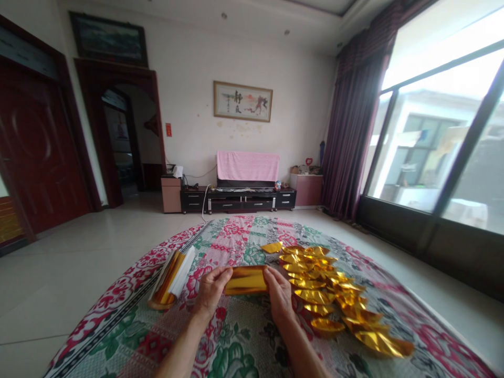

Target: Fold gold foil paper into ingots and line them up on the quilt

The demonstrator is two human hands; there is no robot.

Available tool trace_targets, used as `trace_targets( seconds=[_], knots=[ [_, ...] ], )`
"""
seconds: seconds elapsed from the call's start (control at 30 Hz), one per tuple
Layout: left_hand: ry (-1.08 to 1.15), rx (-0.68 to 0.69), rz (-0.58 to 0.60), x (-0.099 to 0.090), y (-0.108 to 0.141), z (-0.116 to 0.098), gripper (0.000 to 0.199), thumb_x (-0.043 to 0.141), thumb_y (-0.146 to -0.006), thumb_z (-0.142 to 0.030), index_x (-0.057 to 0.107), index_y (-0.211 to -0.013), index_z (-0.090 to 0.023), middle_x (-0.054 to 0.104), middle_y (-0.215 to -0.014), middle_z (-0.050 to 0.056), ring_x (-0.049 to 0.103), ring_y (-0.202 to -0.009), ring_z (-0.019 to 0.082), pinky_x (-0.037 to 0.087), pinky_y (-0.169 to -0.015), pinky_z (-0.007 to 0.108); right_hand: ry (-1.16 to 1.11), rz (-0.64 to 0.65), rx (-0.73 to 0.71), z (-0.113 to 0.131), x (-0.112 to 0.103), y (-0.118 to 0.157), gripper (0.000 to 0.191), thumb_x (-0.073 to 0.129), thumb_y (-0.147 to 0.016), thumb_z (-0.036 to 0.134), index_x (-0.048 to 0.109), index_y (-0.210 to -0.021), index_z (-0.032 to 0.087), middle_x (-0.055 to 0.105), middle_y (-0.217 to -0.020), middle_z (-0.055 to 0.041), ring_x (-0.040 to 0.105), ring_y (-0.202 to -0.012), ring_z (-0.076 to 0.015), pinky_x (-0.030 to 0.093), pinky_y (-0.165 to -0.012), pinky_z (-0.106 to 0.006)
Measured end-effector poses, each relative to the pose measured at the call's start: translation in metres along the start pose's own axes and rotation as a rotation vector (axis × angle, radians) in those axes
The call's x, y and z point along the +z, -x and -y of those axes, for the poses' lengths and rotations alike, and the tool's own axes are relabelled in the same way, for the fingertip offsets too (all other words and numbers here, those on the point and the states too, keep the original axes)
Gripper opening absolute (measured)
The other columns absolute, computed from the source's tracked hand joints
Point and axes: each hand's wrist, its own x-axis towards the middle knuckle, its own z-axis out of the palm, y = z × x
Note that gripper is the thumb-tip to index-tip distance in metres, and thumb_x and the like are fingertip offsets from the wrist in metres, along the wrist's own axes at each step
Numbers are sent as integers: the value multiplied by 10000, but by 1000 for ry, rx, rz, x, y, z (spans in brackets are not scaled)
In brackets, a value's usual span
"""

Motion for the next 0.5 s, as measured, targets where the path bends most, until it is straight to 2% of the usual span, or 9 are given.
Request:
trace_targets(
  seconds=[0.17,0.5],
  knots=[
    [-85,35,-52,1,0,1,361,699,-572,-427,723,-772,-128,604,-541,-1,496,-531,126,380,-527,217,60,-18,-47,0,0,0,451,677,-617,489,727,-880,126,679,-785,-69,582,-738,-196,461,-643,-272],
    [-155,39,-94,1,-4,7,421,694,-558,-487,709,-741,-109,514,-478,-22,423,-473,89,323,-464,189,121,-30,-95,2,5,2,435,657,-612,485,712,-840,118,680,-746,-69,591,-695,-187,473,-624,-255]
  ],
)
